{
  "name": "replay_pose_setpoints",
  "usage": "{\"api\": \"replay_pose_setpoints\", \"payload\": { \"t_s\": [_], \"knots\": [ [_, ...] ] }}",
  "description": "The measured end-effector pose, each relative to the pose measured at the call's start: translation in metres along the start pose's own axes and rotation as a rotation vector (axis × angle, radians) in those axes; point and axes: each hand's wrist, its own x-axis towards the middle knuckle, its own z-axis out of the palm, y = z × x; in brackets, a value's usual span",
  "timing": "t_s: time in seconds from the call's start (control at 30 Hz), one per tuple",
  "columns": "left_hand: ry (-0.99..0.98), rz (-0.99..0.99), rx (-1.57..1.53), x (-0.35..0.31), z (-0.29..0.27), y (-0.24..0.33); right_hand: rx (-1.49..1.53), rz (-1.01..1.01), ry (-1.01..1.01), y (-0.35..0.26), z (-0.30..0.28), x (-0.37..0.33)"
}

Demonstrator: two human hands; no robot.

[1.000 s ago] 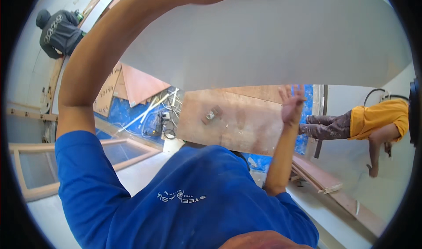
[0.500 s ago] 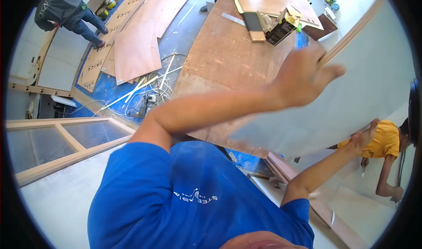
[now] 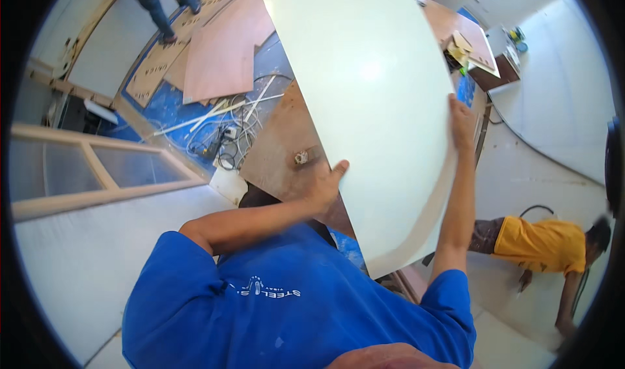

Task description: The person uses a sanding block to sand the edges of several plywood panels, then picks up and positions a large white panel to sand its surface and edges.

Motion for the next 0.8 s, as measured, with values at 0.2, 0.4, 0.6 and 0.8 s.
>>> {"api": "replay_pose_setpoints", "payload": {
  "t_s": [0.2, 0.4, 0.6, 0.8],
  "knots": [
    [0.193, -0.107, -0.418, 0.093, -0.001, -0.117, 0.038, 0.019, -0.280, 0.057, 0.135, 0.059],
    [0.179, -0.210, -0.672, 0.134, -0.001, -0.120, -0.206, -0.024, -0.263, 0.090, 0.186, 0.093],
    [0.161, -0.305, -0.703, 0.169, -0.008, -0.100, -0.193, -0.065, -0.307, 0.099, 0.202, 0.134],
    [0.222, -0.366, -0.713, 0.191, -0.012, -0.066, -0.400, -0.326, -0.286, 0.141, 0.189, 0.166]
  ]
}}
